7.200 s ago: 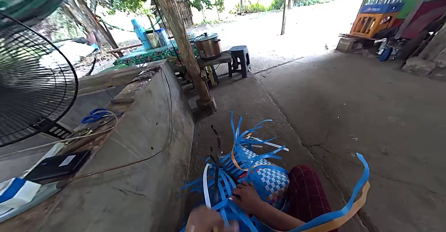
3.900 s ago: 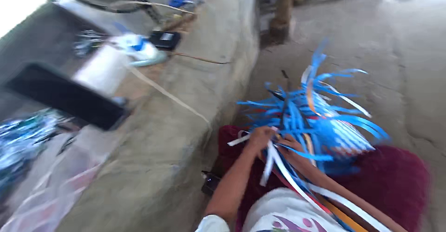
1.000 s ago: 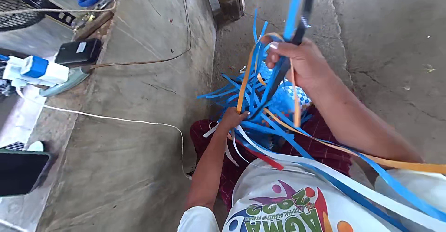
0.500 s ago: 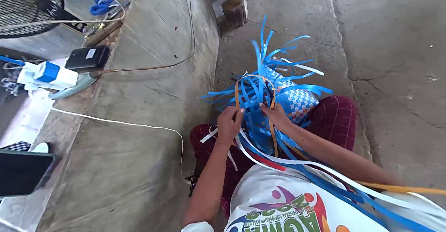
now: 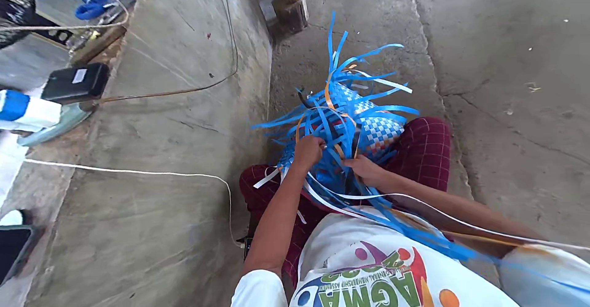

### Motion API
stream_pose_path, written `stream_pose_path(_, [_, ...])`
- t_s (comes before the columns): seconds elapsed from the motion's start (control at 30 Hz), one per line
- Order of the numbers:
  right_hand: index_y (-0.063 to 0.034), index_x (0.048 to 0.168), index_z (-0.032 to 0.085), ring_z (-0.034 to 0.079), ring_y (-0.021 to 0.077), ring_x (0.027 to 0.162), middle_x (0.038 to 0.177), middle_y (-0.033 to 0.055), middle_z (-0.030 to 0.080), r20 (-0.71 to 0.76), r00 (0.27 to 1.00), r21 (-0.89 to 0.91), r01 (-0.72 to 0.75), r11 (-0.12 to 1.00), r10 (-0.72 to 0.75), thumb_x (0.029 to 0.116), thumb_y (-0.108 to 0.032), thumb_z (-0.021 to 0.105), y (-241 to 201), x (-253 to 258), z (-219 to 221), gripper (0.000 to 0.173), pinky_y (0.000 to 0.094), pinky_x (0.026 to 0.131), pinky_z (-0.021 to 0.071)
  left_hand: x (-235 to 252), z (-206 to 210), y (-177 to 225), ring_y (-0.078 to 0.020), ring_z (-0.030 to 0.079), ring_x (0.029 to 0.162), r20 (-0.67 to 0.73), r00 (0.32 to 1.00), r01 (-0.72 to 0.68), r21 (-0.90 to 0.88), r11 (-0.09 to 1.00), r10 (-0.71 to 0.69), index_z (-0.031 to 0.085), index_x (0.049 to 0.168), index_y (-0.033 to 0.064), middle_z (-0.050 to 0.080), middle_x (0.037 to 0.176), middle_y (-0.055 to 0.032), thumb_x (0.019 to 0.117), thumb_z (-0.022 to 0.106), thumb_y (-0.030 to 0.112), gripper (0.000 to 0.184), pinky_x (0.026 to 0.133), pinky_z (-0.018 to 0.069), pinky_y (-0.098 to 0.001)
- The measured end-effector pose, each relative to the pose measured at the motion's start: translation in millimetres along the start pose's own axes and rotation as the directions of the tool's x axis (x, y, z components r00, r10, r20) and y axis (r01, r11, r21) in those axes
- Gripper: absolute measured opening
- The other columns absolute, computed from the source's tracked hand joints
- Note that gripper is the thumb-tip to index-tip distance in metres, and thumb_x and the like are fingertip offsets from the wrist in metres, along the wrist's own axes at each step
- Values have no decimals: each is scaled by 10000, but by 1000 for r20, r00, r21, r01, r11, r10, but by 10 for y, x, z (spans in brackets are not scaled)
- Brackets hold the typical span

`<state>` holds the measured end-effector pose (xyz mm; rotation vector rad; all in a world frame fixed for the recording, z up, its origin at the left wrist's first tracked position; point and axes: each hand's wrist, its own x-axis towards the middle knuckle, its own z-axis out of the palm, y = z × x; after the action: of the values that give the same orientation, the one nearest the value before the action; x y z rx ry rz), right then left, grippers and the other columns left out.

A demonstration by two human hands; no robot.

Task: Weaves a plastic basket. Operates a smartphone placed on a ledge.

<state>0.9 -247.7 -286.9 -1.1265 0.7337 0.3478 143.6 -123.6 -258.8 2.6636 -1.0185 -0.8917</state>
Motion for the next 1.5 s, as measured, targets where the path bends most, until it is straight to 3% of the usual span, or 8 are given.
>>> stream_pose_path(0.37, [-6,1230,608,625,77,604,717,0,643,56,832,143,540,829,-552,1026,-42,527,-1544,-323,143,223,230,612,566,-141,90,-38,-487,559,1233,-164,986,-65,-186,980,35,731,1164,-27,669,1173,-304,1017,608,144,257,1092,397,-622])
stream_pose_path(0.5, [44,1273,554,570,176,588,798,124,597,23,944,-399,311,863,-329,1009,-127,634,-837,142,-24,324,355,593,536,-40,151,-56,-466,548,1261,-149,989,-32,-204,978,1,621,1371,43,640,1268,-275,1014,618,163,376,1087,412,-616])
stream_pose_path(0.7, [22,1018,674,552,65,678,781,20,601,-36,934,-271,333,903,-356,1021,-195,615,-2,176,-63,224,266,681,489,19,151,-46,-437,564,1228,-108,993,19,-320,947,-56,728,1195,36,678,1201,-239,1023,620,217,272,1075,405,-609])
stream_pose_path(0.8, [26,1061,665,605,67,779,893,48,673,-67,932,-254,330,909,-357,1034,-178,604,-149,73,-54,215,268,751,504,114,117,10,-462,519,1314,15,994,105,-202,974,-104,716,1206,3,660,1271,-259,1034,577,468,515,1138,315,-662])
stream_pose_path(1.03, [55,1223,599,622,140,944,1062,127,653,-120,963,-191,215,958,-240,1043,-158,568,6,46,-124,281,335,871,516,234,187,3,-433,595,1206,14,987,159,-174,972,-159,732,1086,-15,677,1173,-259,1042,578,401,446,1065,405,-641])
stream_pose_path(1.13, [44,1175,607,631,100,763,928,63,671,-74,993,-91,89,992,-95,1043,-74,537,-26,93,-88,190,278,749,540,217,150,-5,-426,581,1223,49,994,106,-176,979,-99,735,1088,-19,672,1179,-260,1034,593,425,469,1079,393,-626])
stream_pose_path(1.37, [-34,1118,609,603,91,667,780,24,641,-114,832,-143,527,838,-542,1002,-120,625,-943,-52,-34,145,293,670,540,196,199,-80,-429,609,1174,3,998,55,-211,976,-56,732,1027,-50,682,1123,-270,1041,582,398,473,1048,423,-623])
stream_pose_path(1.5, [63,1221,575,547,142,615,826,113,596,6,968,-389,232,892,-250,968,-40,644,-603,296,-171,281,315,618,508,181,200,-28,-416,594,1225,5,995,98,-228,969,-100,694,1191,-21,666,1210,-257,1034,601,402,462,1085,410,-611])
